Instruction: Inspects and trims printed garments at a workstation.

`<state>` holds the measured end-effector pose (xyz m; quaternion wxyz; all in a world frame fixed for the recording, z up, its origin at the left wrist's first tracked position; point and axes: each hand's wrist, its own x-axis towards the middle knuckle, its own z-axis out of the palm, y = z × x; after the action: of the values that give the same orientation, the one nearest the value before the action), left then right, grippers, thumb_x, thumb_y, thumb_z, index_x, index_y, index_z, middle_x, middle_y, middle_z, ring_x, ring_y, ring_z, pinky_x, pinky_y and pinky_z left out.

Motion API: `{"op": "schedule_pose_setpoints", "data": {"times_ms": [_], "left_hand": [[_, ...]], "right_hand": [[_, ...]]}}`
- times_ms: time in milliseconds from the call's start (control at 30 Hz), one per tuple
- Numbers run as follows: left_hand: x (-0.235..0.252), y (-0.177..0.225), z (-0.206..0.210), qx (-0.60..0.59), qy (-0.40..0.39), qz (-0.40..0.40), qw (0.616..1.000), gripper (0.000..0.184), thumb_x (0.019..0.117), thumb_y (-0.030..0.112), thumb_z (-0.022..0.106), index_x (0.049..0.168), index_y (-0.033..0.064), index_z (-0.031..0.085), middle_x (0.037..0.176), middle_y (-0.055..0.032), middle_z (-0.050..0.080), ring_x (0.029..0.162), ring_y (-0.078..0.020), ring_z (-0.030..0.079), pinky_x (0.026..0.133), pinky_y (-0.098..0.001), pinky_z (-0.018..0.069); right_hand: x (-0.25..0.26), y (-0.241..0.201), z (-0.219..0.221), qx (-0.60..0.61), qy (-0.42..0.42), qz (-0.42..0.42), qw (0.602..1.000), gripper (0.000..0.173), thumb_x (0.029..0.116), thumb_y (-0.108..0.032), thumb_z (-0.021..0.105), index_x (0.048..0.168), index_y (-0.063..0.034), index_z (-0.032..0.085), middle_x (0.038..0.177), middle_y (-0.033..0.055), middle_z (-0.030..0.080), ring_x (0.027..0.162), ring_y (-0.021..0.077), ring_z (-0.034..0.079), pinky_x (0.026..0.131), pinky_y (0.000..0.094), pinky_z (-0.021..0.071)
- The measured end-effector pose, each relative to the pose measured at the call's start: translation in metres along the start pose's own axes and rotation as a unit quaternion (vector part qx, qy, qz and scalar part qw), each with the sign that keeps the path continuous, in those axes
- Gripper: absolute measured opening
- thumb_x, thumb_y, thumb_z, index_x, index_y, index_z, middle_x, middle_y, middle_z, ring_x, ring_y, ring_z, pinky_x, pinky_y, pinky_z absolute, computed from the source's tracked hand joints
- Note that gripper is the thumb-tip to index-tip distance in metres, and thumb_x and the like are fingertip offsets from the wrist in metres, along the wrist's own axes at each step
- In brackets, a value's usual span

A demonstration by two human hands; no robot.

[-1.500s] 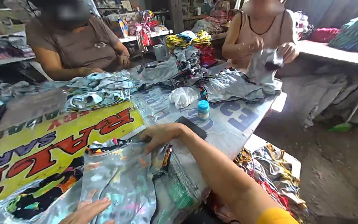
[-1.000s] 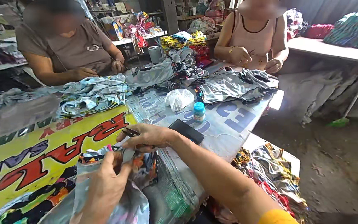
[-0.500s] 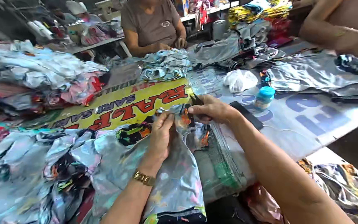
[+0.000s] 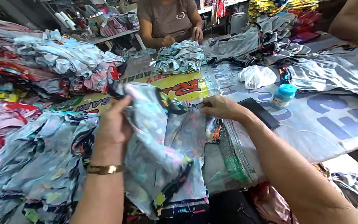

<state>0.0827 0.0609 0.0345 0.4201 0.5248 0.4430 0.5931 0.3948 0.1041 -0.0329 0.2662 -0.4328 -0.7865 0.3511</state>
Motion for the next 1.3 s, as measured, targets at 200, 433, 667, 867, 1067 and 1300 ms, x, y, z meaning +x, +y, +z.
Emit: {"op": "schedule_pose_setpoints", "data": {"times_ms": [200,433,667,867,1067,1300], "left_hand": [[0.003,-0.018,-0.109,0.197,0.208,0.036,0.957,0.050,0.1021,0.030,0.058,0.146,0.0130,0.044,0.132,-0.0026,0.055,0.111,-0.0113,0.059,0.093,-0.0374,0.0522],[-0.099,-0.038,-0.049,0.582,-0.201,0.237,0.751,0.058,0.0989,0.058,0.053,0.142,0.0203,0.061,0.142,-0.0099,0.062,0.131,-0.0314,0.058,0.102,-0.0615,0.0446],[-0.126,-0.029,-0.126,0.627,-0.101,0.172,0.753,0.026,0.1019,0.023,0.055,0.105,0.0038,0.072,0.098,-0.0150,0.072,0.092,-0.0371,0.070,0.080,-0.0611,0.0545],[-0.179,-0.004,-0.126,0.541,-0.001,0.203,0.816,0.040,0.1038,0.034,0.058,0.119,-0.0019,0.066,0.107,-0.0214,0.070,0.099,-0.0299,0.068,0.085,-0.0465,0.0537],[-0.194,-0.053,-0.023,0.155,-0.045,0.237,0.958,0.100,0.0863,0.064,0.071,0.164,0.0283,0.021,0.170,-0.0029,0.024,0.154,-0.0218,0.030,0.122,-0.0423,0.0349],[-0.206,-0.066,-0.035,0.364,0.011,0.242,0.899,0.064,0.0941,0.057,0.066,0.145,0.0186,0.057,0.148,-0.0113,0.057,0.137,-0.0227,0.053,0.111,-0.0439,0.0433]], "right_hand": [[0.002,0.003,0.001,-0.099,-0.076,0.035,0.992,0.033,0.0979,-0.033,0.071,0.108,-0.0010,0.070,0.093,0.0157,0.070,0.086,0.0302,0.068,0.083,0.0560,0.0535],[-0.001,0.004,-0.001,-0.148,-0.124,0.017,0.981,0.014,0.0953,-0.015,0.072,0.097,-0.0015,0.070,0.082,0.0107,0.065,0.078,0.0239,0.063,0.074,0.0477,0.0507],[-0.011,-0.004,-0.015,-0.047,-0.099,0.054,0.992,0.010,0.0991,-0.009,0.065,0.095,-0.0003,0.064,0.076,0.0083,0.058,0.062,0.0149,0.055,0.058,0.0332,0.0465],[-0.016,-0.044,-0.020,0.328,-0.031,-0.106,0.938,0.012,0.0903,-0.013,0.065,0.098,-0.0209,0.060,0.062,-0.0098,0.059,0.041,-0.0042,0.044,0.037,0.0136,0.0365],[0.088,-0.140,0.042,0.457,0.024,-0.112,0.882,0.006,0.1007,-0.006,0.050,0.102,-0.0069,0.056,0.062,0.0008,0.055,0.043,0.0066,0.045,0.042,0.0221,0.0417],[0.120,-0.203,0.100,0.060,-0.099,-0.187,0.975,0.020,0.1036,-0.009,0.058,0.117,0.0049,0.064,0.095,0.0109,0.065,0.065,0.0113,0.058,0.057,0.0271,0.0499]]}}
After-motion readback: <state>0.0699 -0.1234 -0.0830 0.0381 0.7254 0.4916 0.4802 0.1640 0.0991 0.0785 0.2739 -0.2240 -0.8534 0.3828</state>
